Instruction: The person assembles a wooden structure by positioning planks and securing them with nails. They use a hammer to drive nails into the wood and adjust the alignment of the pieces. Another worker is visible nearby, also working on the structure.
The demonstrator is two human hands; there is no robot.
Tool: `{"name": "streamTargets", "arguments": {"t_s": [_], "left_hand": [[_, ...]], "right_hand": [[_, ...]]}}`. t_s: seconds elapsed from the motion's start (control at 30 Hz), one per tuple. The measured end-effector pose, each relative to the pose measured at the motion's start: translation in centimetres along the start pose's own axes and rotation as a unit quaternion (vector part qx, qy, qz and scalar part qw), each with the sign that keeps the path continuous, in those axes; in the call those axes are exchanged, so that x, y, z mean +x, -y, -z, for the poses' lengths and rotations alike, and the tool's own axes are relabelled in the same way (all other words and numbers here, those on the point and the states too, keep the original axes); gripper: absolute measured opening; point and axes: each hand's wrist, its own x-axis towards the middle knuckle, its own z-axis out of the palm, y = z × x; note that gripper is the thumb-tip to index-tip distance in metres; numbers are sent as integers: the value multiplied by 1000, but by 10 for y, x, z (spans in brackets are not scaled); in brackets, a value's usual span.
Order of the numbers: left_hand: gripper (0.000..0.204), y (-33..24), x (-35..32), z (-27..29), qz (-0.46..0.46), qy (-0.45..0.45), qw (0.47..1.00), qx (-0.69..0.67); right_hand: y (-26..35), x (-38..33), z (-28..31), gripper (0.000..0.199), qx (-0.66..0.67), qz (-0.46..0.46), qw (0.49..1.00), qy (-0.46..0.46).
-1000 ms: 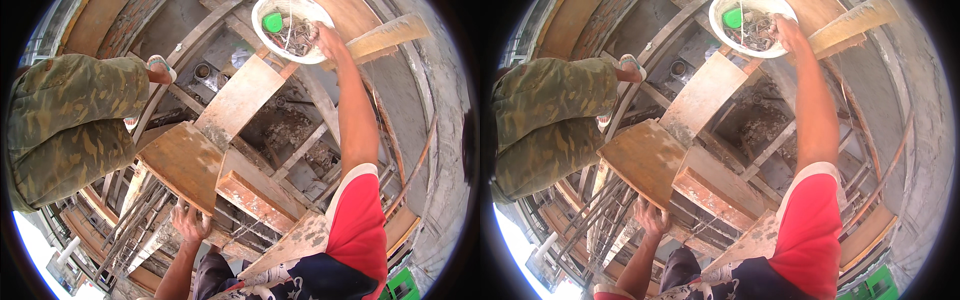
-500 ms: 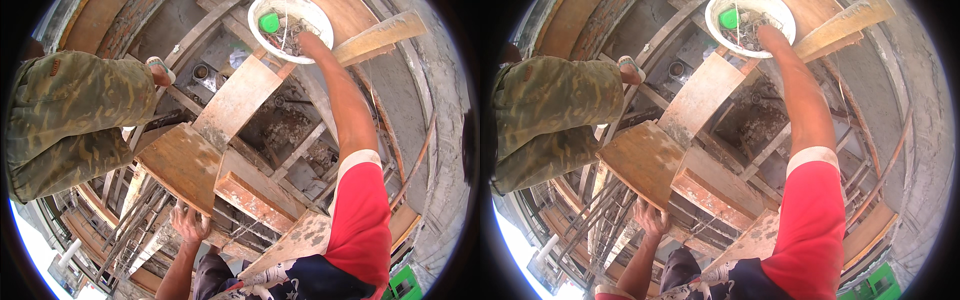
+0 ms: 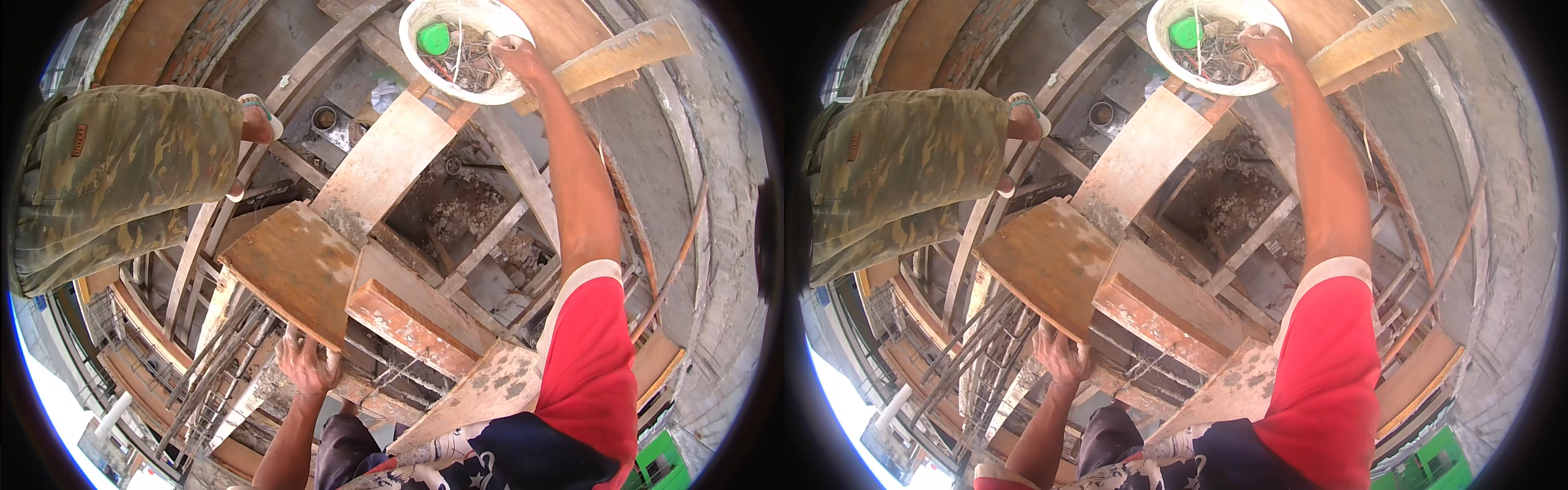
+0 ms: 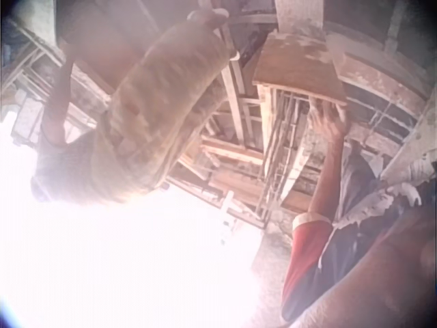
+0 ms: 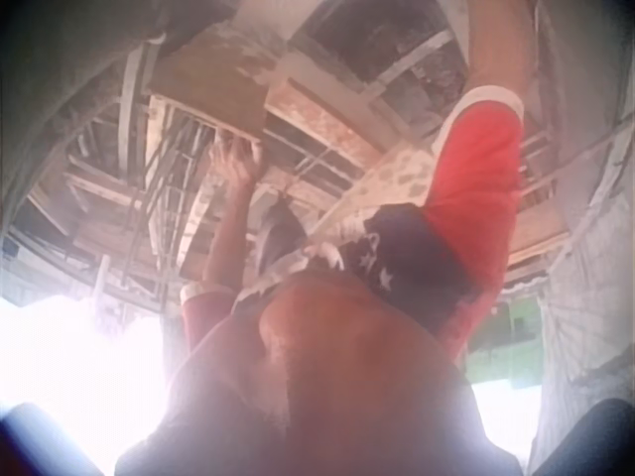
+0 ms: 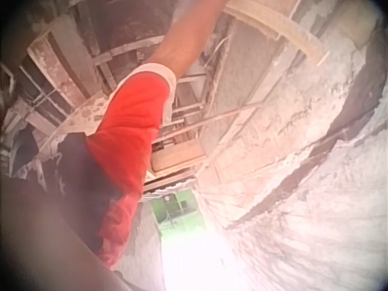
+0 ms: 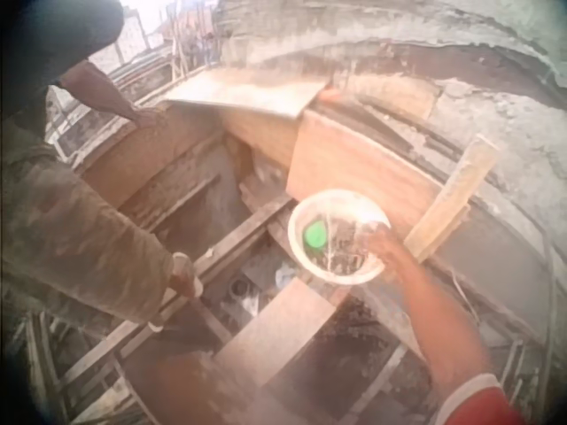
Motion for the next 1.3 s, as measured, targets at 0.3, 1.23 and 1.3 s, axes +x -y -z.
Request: {"name": "streamTargets", "arguments": {"t_s": [0.3, 1.23, 1.3], "left_hand": [[39, 1, -2, -1, 9, 4, 1000, -1], [35, -4, -1, 6, 19, 4, 1000, 11], [35, -2, 1, 6, 17, 4, 1000, 4]], "right_hand": [[12, -19, 1, 16, 571, 33, 820, -1], [12, -1, -4, 21, 295, -117, 947, 43], [-6, 4, 1, 23, 296, -136, 945, 37]]}}
